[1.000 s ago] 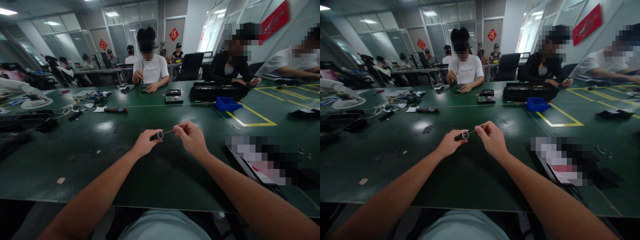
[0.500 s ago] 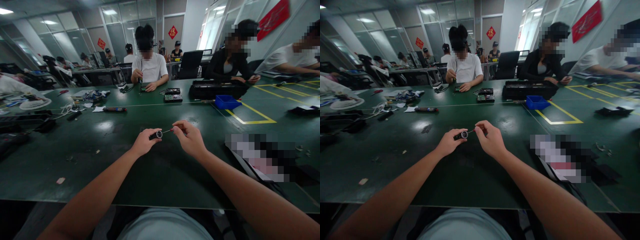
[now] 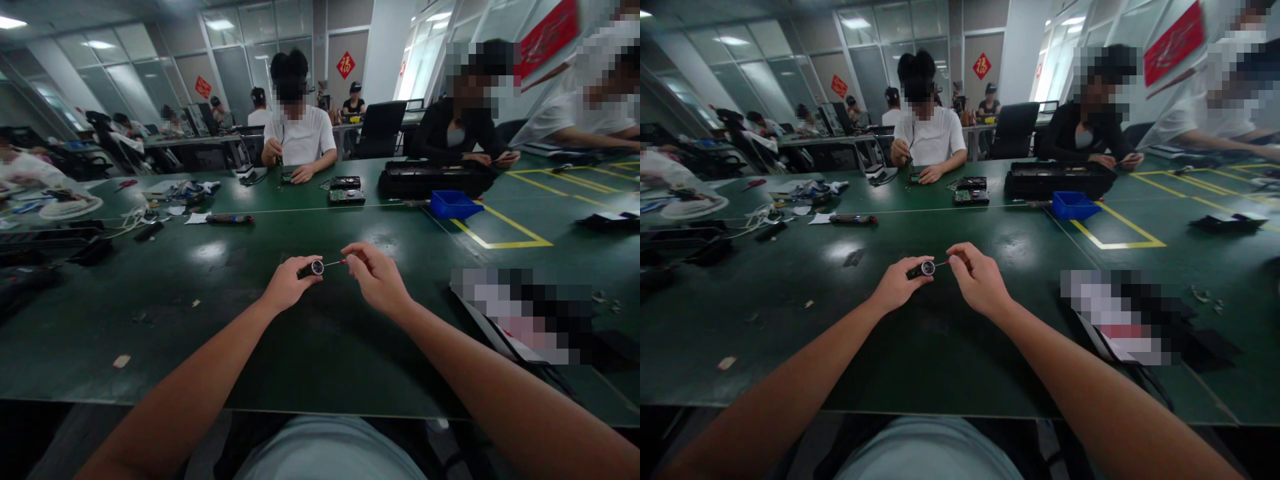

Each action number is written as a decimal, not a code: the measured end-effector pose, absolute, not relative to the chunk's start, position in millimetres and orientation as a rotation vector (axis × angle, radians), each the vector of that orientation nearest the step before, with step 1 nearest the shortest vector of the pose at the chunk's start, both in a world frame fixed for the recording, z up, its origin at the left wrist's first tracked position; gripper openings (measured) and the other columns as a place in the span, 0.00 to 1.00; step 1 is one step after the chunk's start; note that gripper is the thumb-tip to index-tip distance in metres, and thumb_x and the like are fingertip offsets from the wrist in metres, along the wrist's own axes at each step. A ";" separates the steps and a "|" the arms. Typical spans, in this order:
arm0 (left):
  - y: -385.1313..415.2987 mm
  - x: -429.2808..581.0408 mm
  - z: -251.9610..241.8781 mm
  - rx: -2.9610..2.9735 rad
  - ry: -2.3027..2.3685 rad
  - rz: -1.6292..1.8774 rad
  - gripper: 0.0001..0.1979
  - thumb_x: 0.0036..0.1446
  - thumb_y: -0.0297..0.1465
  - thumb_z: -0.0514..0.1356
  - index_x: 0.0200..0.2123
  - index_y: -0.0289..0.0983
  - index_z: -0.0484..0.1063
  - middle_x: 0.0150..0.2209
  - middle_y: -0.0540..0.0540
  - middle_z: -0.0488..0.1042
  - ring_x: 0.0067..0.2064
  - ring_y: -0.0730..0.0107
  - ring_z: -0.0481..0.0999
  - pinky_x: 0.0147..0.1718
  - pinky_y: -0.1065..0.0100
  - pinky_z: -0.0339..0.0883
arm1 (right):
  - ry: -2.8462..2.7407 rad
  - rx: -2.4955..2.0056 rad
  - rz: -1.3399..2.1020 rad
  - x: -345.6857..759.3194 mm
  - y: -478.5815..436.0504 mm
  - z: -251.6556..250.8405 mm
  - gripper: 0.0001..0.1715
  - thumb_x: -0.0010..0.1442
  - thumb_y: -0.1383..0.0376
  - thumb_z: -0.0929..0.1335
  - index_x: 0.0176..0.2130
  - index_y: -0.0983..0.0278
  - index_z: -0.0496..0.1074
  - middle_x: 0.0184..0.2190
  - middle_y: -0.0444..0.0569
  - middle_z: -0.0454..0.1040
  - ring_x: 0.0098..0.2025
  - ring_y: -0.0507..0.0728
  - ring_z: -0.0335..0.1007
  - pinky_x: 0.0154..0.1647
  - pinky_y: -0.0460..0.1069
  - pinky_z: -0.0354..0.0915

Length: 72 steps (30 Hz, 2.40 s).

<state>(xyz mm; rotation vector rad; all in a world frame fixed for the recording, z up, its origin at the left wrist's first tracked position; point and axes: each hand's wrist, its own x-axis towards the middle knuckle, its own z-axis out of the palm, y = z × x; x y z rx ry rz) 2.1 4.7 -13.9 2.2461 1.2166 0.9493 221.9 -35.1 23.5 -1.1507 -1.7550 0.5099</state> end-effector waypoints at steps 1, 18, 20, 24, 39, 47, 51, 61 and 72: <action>4.6 2.1 -13.8 2.245 1.219 0.942 0.22 0.58 0.33 0.67 0.56 0.46 0.73 0.48 0.48 0.78 0.49 0.60 0.74 0.51 0.56 0.64 | -1.763 -1.145 0.518 221.8 -35.4 23.9 0.14 0.69 0.59 0.62 0.44 0.62 0.73 0.27 0.44 0.73 0.27 0.53 0.68 0.30 0.49 0.61; 4.4 2.6 -12.8 2.234 1.243 0.914 0.22 0.57 0.32 0.67 0.56 0.46 0.73 0.50 0.47 0.78 0.51 0.59 0.74 0.53 0.55 0.64 | -1.717 -1.217 0.557 223.4 -32.1 22.7 0.18 0.71 0.55 0.59 0.43 0.60 0.72 0.25 0.43 0.68 0.27 0.54 0.66 0.30 0.50 0.59; 4.7 2.7 -13.4 2.230 1.242 0.921 0.23 0.57 0.32 0.67 0.56 0.46 0.73 0.50 0.47 0.78 0.51 0.59 0.74 0.53 0.56 0.64 | -1.707 -1.216 0.556 223.7 -31.2 21.2 0.15 0.70 0.58 0.59 0.47 0.60 0.71 0.27 0.43 0.70 0.29 0.55 0.67 0.31 0.51 0.60; 5.1 3.0 -13.8 2.232 1.243 0.932 0.23 0.57 0.32 0.68 0.56 0.46 0.73 0.50 0.47 0.78 0.52 0.59 0.74 0.54 0.56 0.64 | -1.683 -1.192 0.602 223.6 -30.3 19.3 0.14 0.68 0.61 0.61 0.50 0.61 0.69 0.29 0.43 0.70 0.31 0.55 0.68 0.34 0.51 0.61; 3.4 2.4 -9.6 2.242 1.245 0.921 0.22 0.59 0.33 0.66 0.56 0.44 0.73 0.49 0.46 0.78 0.51 0.59 0.74 0.53 0.55 0.64 | -1.717 -1.179 0.556 223.0 -31.1 19.7 0.15 0.68 0.60 0.61 0.52 0.61 0.66 0.31 0.46 0.73 0.34 0.57 0.72 0.36 0.52 0.65; 2.6 2.7 -8.8 2.248 1.258 0.909 0.22 0.58 0.32 0.67 0.56 0.44 0.73 0.50 0.46 0.78 0.51 0.58 0.74 0.53 0.55 0.64 | -1.683 -1.169 0.648 222.9 -30.0 22.4 0.14 0.69 0.57 0.61 0.45 0.61 0.70 0.30 0.45 0.74 0.33 0.56 0.72 0.35 0.51 0.65; 3.7 2.1 -11.0 2.248 1.253 0.928 0.22 0.57 0.32 0.67 0.55 0.44 0.74 0.50 0.47 0.78 0.51 0.59 0.74 0.53 0.56 0.64 | -1.713 -1.202 0.637 222.1 -31.9 24.5 0.20 0.71 0.53 0.58 0.40 0.61 0.71 0.22 0.42 0.67 0.26 0.54 0.66 0.30 0.50 0.60; 4.1 2.1 -10.4 2.236 1.259 0.929 0.21 0.57 0.33 0.67 0.55 0.45 0.74 0.49 0.46 0.78 0.50 0.58 0.75 0.53 0.54 0.64 | -1.718 -1.200 0.636 222.6 -31.5 23.2 0.14 0.68 0.57 0.61 0.46 0.60 0.71 0.26 0.43 0.70 0.28 0.55 0.68 0.30 0.50 0.61; 0.3 4.6 -6.9 2.236 1.318 0.926 0.22 0.58 0.34 0.67 0.56 0.46 0.74 0.49 0.46 0.79 0.49 0.57 0.75 0.51 0.54 0.65 | -1.515 -1.121 0.704 220.7 -28.2 22.7 0.12 0.65 0.56 0.66 0.41 0.62 0.71 0.32 0.48 0.77 0.35 0.57 0.74 0.39 0.54 0.69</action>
